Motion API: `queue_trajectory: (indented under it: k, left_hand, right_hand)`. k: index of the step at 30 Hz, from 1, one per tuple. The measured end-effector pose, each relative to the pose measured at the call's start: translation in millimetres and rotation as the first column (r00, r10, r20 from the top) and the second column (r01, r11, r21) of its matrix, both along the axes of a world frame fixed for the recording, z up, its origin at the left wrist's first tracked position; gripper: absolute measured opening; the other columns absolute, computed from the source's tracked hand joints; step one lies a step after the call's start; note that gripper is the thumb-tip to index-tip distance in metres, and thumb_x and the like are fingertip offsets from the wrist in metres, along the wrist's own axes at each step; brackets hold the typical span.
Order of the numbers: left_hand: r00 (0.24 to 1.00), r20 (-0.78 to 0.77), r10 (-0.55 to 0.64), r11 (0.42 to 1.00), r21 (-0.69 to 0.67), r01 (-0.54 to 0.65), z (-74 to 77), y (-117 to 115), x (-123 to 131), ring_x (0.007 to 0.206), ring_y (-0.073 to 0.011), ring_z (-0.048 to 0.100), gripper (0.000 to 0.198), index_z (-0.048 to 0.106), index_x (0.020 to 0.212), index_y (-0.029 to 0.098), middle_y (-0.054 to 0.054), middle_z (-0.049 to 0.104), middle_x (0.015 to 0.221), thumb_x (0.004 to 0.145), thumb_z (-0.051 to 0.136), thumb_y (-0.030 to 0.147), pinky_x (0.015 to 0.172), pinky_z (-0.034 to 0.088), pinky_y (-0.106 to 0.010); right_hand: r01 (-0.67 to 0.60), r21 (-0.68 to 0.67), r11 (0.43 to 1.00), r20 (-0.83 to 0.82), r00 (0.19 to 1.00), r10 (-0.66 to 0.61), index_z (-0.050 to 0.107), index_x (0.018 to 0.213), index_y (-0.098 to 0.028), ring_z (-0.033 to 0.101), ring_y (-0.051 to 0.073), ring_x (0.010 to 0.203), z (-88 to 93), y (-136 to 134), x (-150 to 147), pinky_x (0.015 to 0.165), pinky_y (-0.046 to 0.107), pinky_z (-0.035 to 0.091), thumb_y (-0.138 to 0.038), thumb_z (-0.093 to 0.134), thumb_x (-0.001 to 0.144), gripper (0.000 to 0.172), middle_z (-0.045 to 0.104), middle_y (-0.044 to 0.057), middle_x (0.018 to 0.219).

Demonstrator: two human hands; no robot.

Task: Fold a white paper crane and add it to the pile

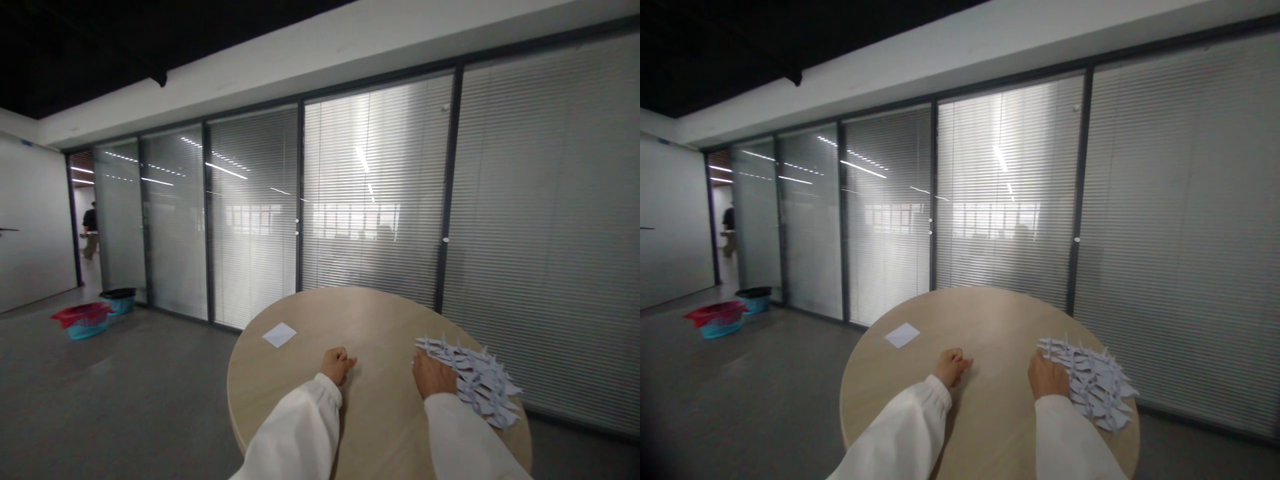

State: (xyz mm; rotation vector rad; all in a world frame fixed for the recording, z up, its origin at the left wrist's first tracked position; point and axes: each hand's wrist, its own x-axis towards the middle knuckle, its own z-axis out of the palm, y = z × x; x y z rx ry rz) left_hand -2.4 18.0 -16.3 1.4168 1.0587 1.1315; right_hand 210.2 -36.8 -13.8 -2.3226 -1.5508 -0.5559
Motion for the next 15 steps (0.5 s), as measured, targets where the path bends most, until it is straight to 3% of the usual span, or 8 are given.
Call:
queue_trajectory:
  k: [2,5,8,10,12,15]
  left_hand:
    - [0.989,-0.115,0.091,0.990,0.116,-0.078,1.0,1,-1,0.032,-0.0023,0.022,0.037,0.021,0.046,0.018,0.010,0.019,0.037,0.055,0.057,0.024,0.036,0.017,-0.017]
    - [0.912,-0.299,0.279,0.921,0.351,-0.167,1.7,3,-4,0.043,-0.0043,0.032,0.028,0.029,0.044,0.016,0.008,0.028,0.042,0.055,0.055,0.015,0.044,0.024,-0.017]
    - [0.818,-0.456,0.352,0.900,0.406,-0.161,-0.1,5,-6,0.050,-0.0074,0.041,0.004,0.048,0.062,0.015,0.005,0.041,0.050,0.060,0.052,0.015,0.050,0.030,-0.019]
    - [0.774,-0.556,0.303,0.911,0.407,-0.064,-2.7,4,-6,0.059,-0.0102,0.048,0.022,0.052,0.087,0.018,0.002,0.051,0.060,0.065,0.049,0.019,0.057,0.035,-0.021]
    - [0.705,-0.642,0.300,0.885,0.463,0.044,-6.1,1,-5,0.081,-0.0147,0.051,0.040,0.045,0.108,0.024,-0.002,0.058,0.084,0.068,0.047,0.023,0.073,0.036,-0.026]
    - [0.529,-0.781,0.331,0.886,0.450,0.111,-12.3,-4,-5,0.113,-0.0271,0.032,0.050,0.034,0.118,0.036,0.000,0.044,0.120,0.070,0.045,0.037,0.091,0.020,-0.044]
  right_hand:
    - [-0.059,-0.009,0.998,0.021,0.998,0.059,0.053,0.088,-0.016,0.061,0.021,0.062,0.0,1,-8,0.056,0.028,0.040,-0.024,0.026,0.086,0.029,0.063,0.009,0.064]
    - [-0.206,-0.028,0.978,0.046,0.977,0.207,0.050,0.091,-0.018,0.061,0.021,0.063,-4.1,4,-21,0.052,0.025,0.038,-0.024,0.024,0.087,0.028,0.063,0.007,0.066]
    - [-0.301,-0.020,0.953,0.048,0.952,0.302,0.048,0.096,-0.019,0.060,0.018,0.066,-8.7,6,-34,0.055,0.024,0.039,-0.023,0.021,0.088,0.029,0.062,0.007,0.072]
    - [-0.366,0.002,0.931,0.049,0.930,0.365,0.050,0.096,-0.019,0.058,0.018,0.076,-10.0,5,-41,0.063,0.025,0.039,-0.022,0.020,0.088,0.031,0.061,0.007,0.082]
    - [-0.411,0.021,0.912,0.044,0.911,0.409,0.051,0.098,-0.021,0.052,0.017,0.091,-10.6,3,-48,0.073,0.027,0.038,-0.024,0.017,0.088,0.035,0.058,0.008,0.095]
    - [-0.452,-0.010,0.892,0.017,0.892,0.452,0.040,0.115,-0.028,0.032,0.021,0.115,-14.4,2,-58,0.088,0.038,0.029,-0.032,0.018,0.087,0.036,0.041,0.004,0.123]
